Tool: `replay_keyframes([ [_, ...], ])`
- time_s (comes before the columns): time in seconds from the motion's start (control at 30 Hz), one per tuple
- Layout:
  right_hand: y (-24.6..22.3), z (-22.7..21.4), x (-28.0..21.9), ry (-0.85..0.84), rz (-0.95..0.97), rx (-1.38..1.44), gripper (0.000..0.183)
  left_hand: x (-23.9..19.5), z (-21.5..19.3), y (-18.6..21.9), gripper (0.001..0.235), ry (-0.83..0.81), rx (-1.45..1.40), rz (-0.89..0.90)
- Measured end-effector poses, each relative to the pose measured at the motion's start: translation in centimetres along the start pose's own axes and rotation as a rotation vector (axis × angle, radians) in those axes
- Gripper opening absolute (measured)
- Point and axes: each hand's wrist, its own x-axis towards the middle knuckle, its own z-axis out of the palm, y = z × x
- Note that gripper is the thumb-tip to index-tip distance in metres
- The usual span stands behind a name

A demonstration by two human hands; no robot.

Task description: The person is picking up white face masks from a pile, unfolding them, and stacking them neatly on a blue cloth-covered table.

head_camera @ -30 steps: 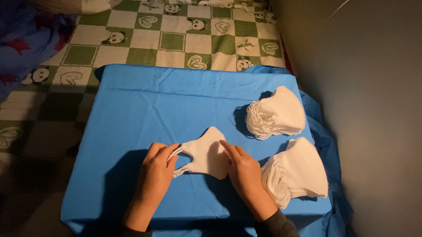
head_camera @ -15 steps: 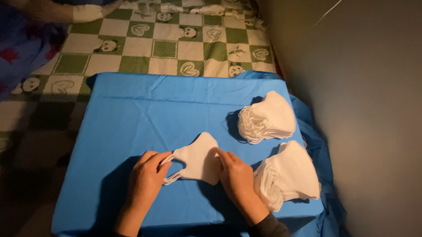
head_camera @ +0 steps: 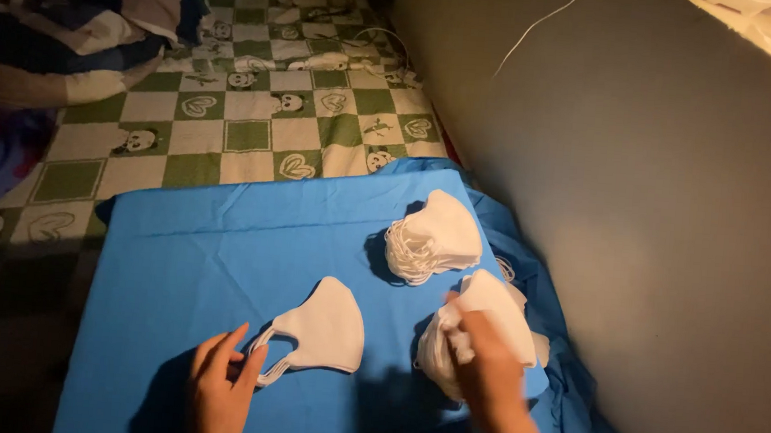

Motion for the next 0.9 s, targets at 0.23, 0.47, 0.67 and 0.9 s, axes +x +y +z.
replay_keyframes([
  [0.23, 5.4, -4.9, 3.2, 0.087, 0.023, -0.298, 0.059, 0.0, 0.0, 1.3, 0.037, -0.029, 0.09, -0.096],
  [0.47, 5.4, -5.0, 3.3, -0.029, 0.102, -0.415, 0.044, 0.2, 0.0, 1.8, 0.033, -0.03, 0.125, -0.116],
  [0.67, 6.6, -4.2, 3.5, 0.035, 0.019, -0.433, 0.046, 0.1, 0.2, 1.5, 0.034, -0.037, 0.169, -0.123],
  [0.9, 6.5, -3.9, 3.8, 0.023, 0.071, -0.436, 0.043, 0.1, 0.0, 2.1, 0.032, -0.014, 0.19, -0.098],
])
